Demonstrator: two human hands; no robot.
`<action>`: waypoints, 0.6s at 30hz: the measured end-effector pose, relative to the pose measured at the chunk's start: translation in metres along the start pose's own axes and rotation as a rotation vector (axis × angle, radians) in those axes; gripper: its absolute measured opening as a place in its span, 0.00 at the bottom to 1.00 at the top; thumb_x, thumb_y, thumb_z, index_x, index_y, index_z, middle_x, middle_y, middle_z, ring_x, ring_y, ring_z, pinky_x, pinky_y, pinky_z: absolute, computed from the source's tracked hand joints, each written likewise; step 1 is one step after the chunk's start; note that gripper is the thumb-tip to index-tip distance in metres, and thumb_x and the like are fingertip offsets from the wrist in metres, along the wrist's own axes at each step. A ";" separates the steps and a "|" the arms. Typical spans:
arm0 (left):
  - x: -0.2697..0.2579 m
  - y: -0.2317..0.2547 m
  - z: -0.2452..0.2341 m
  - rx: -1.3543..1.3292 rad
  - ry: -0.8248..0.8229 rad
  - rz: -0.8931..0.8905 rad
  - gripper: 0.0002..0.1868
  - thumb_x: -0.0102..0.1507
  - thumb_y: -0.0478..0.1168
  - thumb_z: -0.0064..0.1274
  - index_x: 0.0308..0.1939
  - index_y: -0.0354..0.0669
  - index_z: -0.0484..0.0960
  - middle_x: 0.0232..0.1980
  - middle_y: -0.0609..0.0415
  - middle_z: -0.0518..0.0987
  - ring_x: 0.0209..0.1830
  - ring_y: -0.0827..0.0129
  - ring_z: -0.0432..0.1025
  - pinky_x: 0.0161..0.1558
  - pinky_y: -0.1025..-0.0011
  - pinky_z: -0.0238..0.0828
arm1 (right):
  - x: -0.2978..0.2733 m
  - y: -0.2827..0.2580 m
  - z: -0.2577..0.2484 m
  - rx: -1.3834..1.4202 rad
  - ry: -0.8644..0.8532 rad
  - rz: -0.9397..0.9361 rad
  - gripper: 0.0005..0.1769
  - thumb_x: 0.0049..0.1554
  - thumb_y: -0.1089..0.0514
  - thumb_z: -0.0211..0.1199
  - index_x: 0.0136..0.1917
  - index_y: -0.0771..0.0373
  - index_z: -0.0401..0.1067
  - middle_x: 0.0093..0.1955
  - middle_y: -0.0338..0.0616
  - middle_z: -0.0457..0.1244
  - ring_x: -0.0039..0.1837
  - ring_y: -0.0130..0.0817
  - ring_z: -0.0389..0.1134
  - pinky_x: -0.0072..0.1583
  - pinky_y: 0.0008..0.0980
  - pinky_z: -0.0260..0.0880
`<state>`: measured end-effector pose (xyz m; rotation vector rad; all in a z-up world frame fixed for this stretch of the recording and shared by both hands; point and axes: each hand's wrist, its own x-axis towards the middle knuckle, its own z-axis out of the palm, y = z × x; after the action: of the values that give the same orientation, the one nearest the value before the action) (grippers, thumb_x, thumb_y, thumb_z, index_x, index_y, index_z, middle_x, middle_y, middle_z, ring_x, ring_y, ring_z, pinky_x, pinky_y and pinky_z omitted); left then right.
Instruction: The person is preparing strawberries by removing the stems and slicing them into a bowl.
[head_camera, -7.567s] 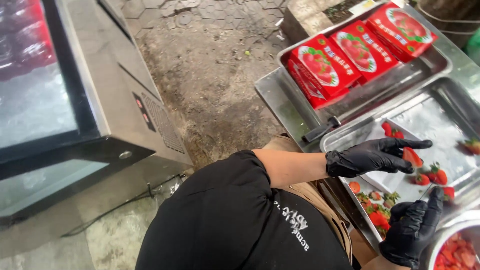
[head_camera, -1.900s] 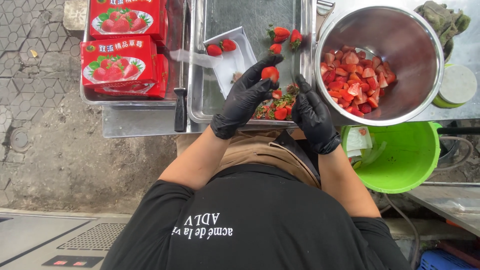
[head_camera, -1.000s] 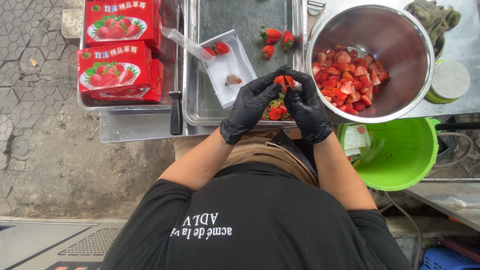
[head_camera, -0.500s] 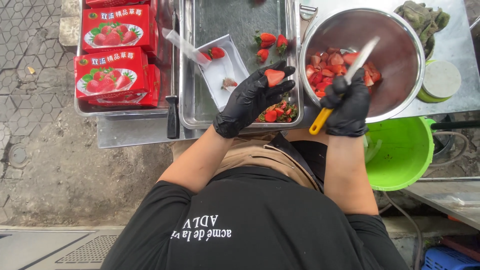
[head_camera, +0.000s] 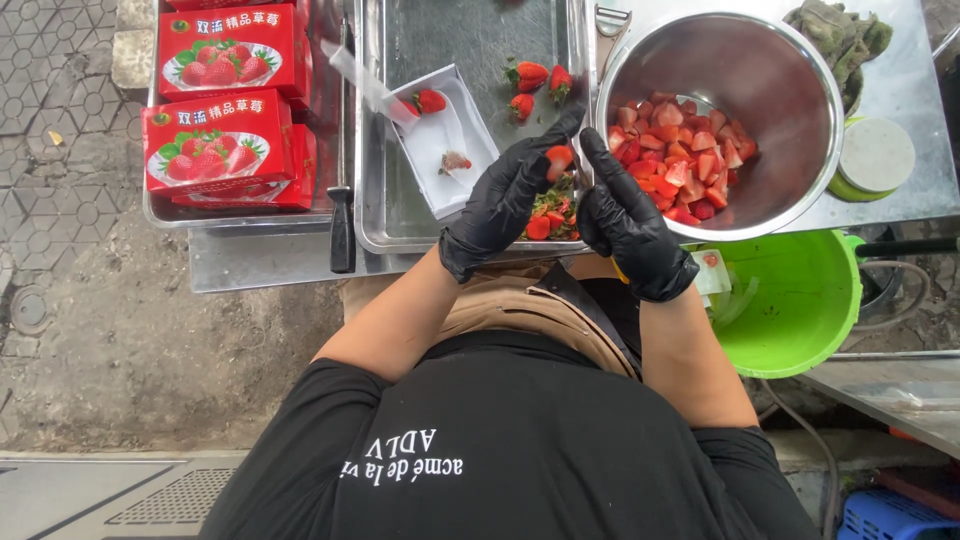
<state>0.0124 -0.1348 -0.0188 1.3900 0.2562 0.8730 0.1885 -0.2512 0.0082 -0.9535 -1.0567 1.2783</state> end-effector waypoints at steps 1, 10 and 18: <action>-0.001 -0.003 0.000 0.091 0.007 0.099 0.23 0.81 0.47 0.37 0.76 0.37 0.68 0.77 0.50 0.70 0.71 0.72 0.66 0.77 0.69 0.60 | 0.001 -0.003 0.002 0.012 -0.015 0.018 0.33 0.72 0.58 0.50 0.87 0.56 0.46 0.34 0.31 0.53 0.35 0.20 0.51 0.38 0.20 0.51; 0.001 -0.026 0.006 0.318 0.064 0.212 0.19 0.81 0.44 0.36 0.71 0.39 0.72 0.67 0.52 0.76 0.65 0.71 0.71 0.73 0.69 0.65 | 0.011 0.027 -0.001 0.040 0.055 0.119 0.29 0.70 0.63 0.50 0.83 0.53 0.53 0.38 0.29 0.56 0.33 0.17 0.51 0.37 0.19 0.52; 0.012 -0.012 0.020 -0.204 0.103 -0.133 0.25 0.73 0.45 0.43 0.73 0.41 0.65 0.65 0.57 0.75 0.63 0.76 0.71 0.65 0.73 0.69 | 0.017 0.047 -0.006 -0.063 0.212 -0.083 0.21 0.71 0.63 0.54 0.75 0.54 0.58 0.37 0.30 0.60 0.36 0.16 0.56 0.39 0.19 0.54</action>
<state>0.0377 -0.1407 -0.0222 1.1280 0.3257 0.8368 0.1814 -0.2303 -0.0373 -1.0573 -0.9643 1.0563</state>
